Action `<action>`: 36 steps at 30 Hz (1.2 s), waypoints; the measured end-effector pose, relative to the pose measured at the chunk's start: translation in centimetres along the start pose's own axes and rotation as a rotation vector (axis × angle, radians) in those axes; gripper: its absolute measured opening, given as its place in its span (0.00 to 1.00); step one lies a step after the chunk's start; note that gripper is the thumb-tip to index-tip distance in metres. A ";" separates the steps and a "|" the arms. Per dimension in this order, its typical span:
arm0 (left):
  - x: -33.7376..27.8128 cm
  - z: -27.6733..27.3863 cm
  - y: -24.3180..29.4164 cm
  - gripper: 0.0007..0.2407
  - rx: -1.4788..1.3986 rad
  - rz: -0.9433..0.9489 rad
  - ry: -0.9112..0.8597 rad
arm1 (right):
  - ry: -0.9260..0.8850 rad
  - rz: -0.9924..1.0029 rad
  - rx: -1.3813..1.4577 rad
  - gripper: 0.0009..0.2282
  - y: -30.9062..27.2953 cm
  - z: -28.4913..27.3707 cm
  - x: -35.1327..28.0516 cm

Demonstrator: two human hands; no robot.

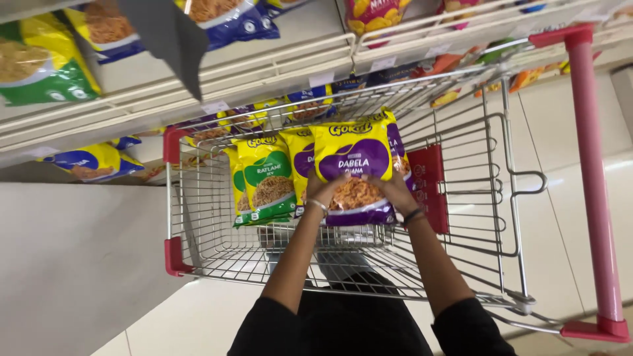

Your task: Cleaning and organizing snack bags on grocery store shelves.

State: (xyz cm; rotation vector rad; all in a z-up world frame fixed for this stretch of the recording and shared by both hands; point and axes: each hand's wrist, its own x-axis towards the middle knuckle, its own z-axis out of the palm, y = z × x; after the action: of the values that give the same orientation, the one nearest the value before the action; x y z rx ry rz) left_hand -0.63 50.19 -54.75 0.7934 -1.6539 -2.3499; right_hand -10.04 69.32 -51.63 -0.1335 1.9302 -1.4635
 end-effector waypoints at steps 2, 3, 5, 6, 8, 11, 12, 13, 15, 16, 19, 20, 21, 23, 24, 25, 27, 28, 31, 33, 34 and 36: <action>-1.8 -0.7 0.9 0.22 -0.010 0.028 0.064 | -0.018 -0.075 0.047 0.19 -0.7 1.4 -1.6; -2.5 -1.1 1.5 0.23 -0.016 0.044 0.119 | -0.030 -0.139 0.102 0.19 -1.2 2.2 -2.2; -4.2 -2.2 2.7 0.25 -0.043 0.143 0.159 | -0.029 -0.214 0.109 0.19 -3.5 3.8 -3.7; -5.0 -2.7 3.4 0.27 -0.067 0.219 0.189 | -0.017 -0.268 0.124 0.19 -4.6 4.6 -4.4; -6.9 -3.6 7.2 0.27 -0.061 0.307 0.187 | -0.028 -0.338 0.121 0.20 -6.5 6.0 -5.1; -10.1 -4.7 13.3 0.28 -0.068 0.438 0.178 | -0.056 -0.459 0.135 0.20 -9.2 8.1 -5.5; -11.3 -5.0 15.5 0.28 -0.083 0.480 0.172 | -0.074 -0.507 0.150 0.20 -10.2 8.8 -5.5; -12.0 -5.5 17.0 0.28 -0.083 0.510 0.177 | -0.086 -0.535 0.148 0.20 -11.8 9.6 -5.8; -13.3 -6.4 20.2 0.28 -0.142 0.554 0.195 | -0.096 -0.657 0.146 0.20 -15.4 11.1 -6.4; -13.7 -6.9 22.2 0.28 -0.141 0.590 0.197 | -0.108 -0.692 0.145 0.20 -16.8 11.7 -6.1; -14.6 -8.6 28.0 0.28 -0.209 0.661 0.179 | -0.157 -0.859 0.104 0.17 -21.6 13.8 -5.0; -14.8 -9.3 29.9 0.28 -0.191 0.716 0.178 | -0.170 -0.893 0.098 0.16 -23.8 14.7 -4.9; -14.9 -9.9 31.9 0.28 -0.171 0.770 0.174 | -0.181 -0.927 0.095 0.15 -25.9 15.6 -4.8; -14.4 -11.5 36.0 0.27 -0.135 0.861 0.178 | -0.167 -1.001 0.100 0.16 -31.1 17.8 -4.9; -14.2 -12.2 37.9 0.27 -0.104 0.920 0.184 | -0.145 -1.044 0.102 0.17 -33.6 18.8 -5.1; -14.1 -12.8 40.2 0.27 -0.100 0.942 0.176 | -0.144 -1.067 0.106 0.17 -36.0 19.9 -5.1; -14.0 -13.8 44.8 0.25 -0.071 0.974 0.199 | -0.105 -1.103 0.133 0.18 -40.8 22.0 -5.2; -13.2 -14.6 46.7 0.25 -0.065 0.993 0.191 | -0.102 -1.123 0.139 0.18 -43.3 23.1 -5.7; -10.6 -16.8 50.7 0.23 -0.024 0.952 0.261 | -0.089 -1.107 0.169 0.18 -48.6 25.9 -6.5; -8.2 -18.3 52.4 0.21 -0.035 0.889 0.310 | -0.068 -1.068 0.178 0.18 -50.8 27.5 -5.8; -7.4 -18.8 53.3 0.21 -0.032 0.900 0.305 | -0.066 -1.080 0.182 0.18 -51.6 28.1 -5.2; -6.1 -19.6 54.4 0.20 -0.055 0.881 0.305 | -0.081 -1.071 0.240 0.19 -52.6 29.0 -4.0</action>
State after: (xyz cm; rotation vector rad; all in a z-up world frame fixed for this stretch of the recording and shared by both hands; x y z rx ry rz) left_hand 5.35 16.09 -8.04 0.2801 -1.3914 -1.5599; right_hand -6.97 29.12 -6.90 -1.2366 1.6217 -2.2687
